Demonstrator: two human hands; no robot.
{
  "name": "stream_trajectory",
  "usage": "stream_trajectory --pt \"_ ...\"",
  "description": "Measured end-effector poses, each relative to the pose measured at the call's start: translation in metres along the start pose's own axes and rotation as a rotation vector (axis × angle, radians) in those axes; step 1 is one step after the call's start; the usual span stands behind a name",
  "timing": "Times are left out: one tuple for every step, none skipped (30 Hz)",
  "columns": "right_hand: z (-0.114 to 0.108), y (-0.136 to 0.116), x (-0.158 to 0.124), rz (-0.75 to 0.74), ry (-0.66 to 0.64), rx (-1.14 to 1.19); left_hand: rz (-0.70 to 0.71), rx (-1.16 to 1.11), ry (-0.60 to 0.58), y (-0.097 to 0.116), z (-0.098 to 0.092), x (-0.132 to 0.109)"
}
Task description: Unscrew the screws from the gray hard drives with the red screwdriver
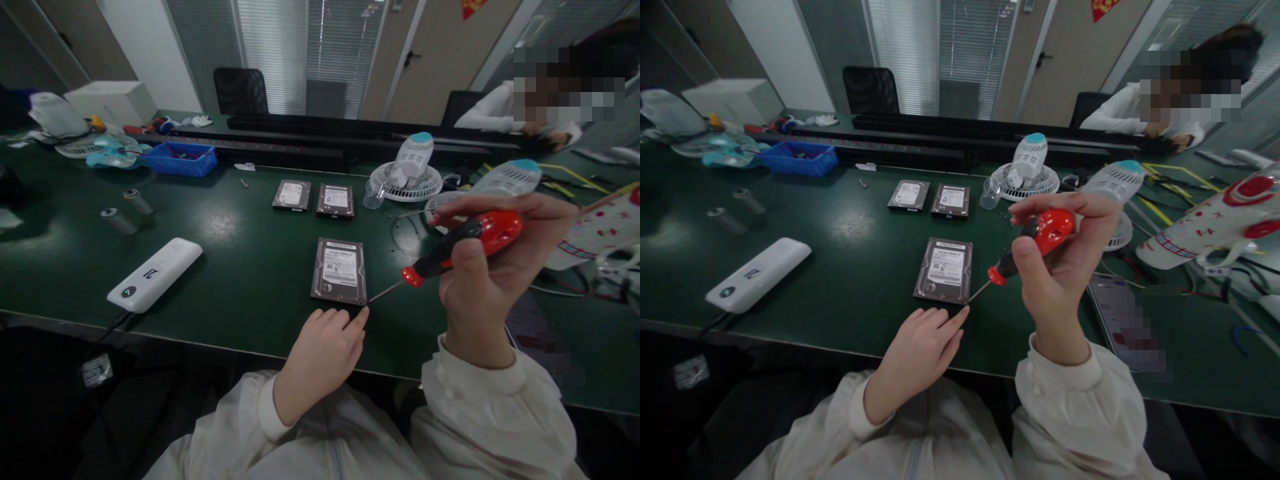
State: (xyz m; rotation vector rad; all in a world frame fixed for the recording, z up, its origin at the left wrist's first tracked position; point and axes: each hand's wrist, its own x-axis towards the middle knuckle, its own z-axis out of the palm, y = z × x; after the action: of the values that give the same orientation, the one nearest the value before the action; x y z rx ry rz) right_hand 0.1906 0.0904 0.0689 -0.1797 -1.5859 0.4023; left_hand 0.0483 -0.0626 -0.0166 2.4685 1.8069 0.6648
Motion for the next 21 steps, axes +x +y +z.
stream_trajectory --pt "0.0006 -0.0009 -0.0007 0.029 -0.019 0.054 -0.001 -0.001 -0.001 0.0001 -0.0002 0.0000" --pt "0.0012 -0.0019 -0.0014 0.067 -0.036 0.102 -0.002 -0.001 -0.003 0.0002 -0.0003 0.0000" --pt "0.0018 -0.0029 -0.0022 0.104 -0.051 0.136 -0.003 0.000 -0.005 0.0003 -0.0003 0.0000" --pt "0.0022 -0.0038 -0.0029 0.132 -0.062 0.147 -0.005 0.001 -0.007 0.0003 -0.0002 0.0000" --pt "0.0023 -0.0044 -0.0034 0.142 -0.065 0.132 -0.006 0.003 -0.009 0.0003 0.0001 0.0000" --pt "0.0022 -0.0046 -0.0038 0.130 -0.058 0.100 -0.007 0.005 -0.009 0.0002 0.0004 -0.0001" --pt "0.0017 -0.0044 -0.0041 0.103 -0.043 0.062 -0.007 0.007 -0.009 0.0001 0.0008 -0.0001" --pt "0.0010 -0.0037 -0.0042 0.070 -0.020 0.024 -0.006 0.008 -0.006 -0.0001 0.0011 -0.0002" --pt "0.0001 -0.0027 -0.0042 0.039 0.005 -0.012 -0.003 0.009 -0.004 -0.0002 0.0014 -0.0002" --pt "-0.0008 -0.0014 -0.0041 0.013 0.029 -0.038 0.000 0.009 -0.002 -0.0002 0.0016 -0.0003" --pt "-0.0016 -0.0002 -0.0041 -0.004 0.045 -0.047 0.001 0.009 0.000 -0.0002 0.0016 -0.0003" --pt "-0.0021 0.0008 -0.0040 -0.011 0.052 -0.041 0.001 0.008 -0.001 -0.0001 0.0014 -0.0003" --pt "-0.0022 0.0015 -0.0040 -0.009 0.050 -0.016 0.000 0.008 -0.004 0.0001 0.0012 -0.0002" --pt "-0.0019 0.0016 -0.0039 0.000 0.040 0.022 -0.002 0.009 -0.007 0.0002 0.0008 -0.0002" --pt "-0.0013 0.0013 -0.0038 0.014 0.029 0.064 -0.004 0.009 -0.010 0.0004 0.0004 -0.0002" --pt "-0.0005 0.0007 -0.0036 0.030 0.017 0.102 -0.004 0.009 -0.012 0.0004 0.0001 -0.0001" --pt "0.0003 0.0000 -0.0033 0.041 0.010 0.128 -0.004 0.009 -0.013 0.0004 -0.0001 -0.0001" --pt "0.0010 -0.0006 -0.0029 0.042 0.008 0.139 -0.004 0.010 -0.012 0.0003 -0.0002 -0.0001" --pt "0.0014 -0.0010 -0.0024 0.028 0.013 0.133 -0.004 0.012 -0.011 0.0002 -0.0002 -0.0001" --pt "0.0014 -0.0011 -0.0018 0.005 0.020 0.112 -0.004 0.013 -0.010 0.0001 -0.0001 0.0000" --pt "0.0011 -0.0008 -0.0012 -0.018 0.022 0.082 -0.004 0.015 -0.011 0.0000 0.0000 0.0000"
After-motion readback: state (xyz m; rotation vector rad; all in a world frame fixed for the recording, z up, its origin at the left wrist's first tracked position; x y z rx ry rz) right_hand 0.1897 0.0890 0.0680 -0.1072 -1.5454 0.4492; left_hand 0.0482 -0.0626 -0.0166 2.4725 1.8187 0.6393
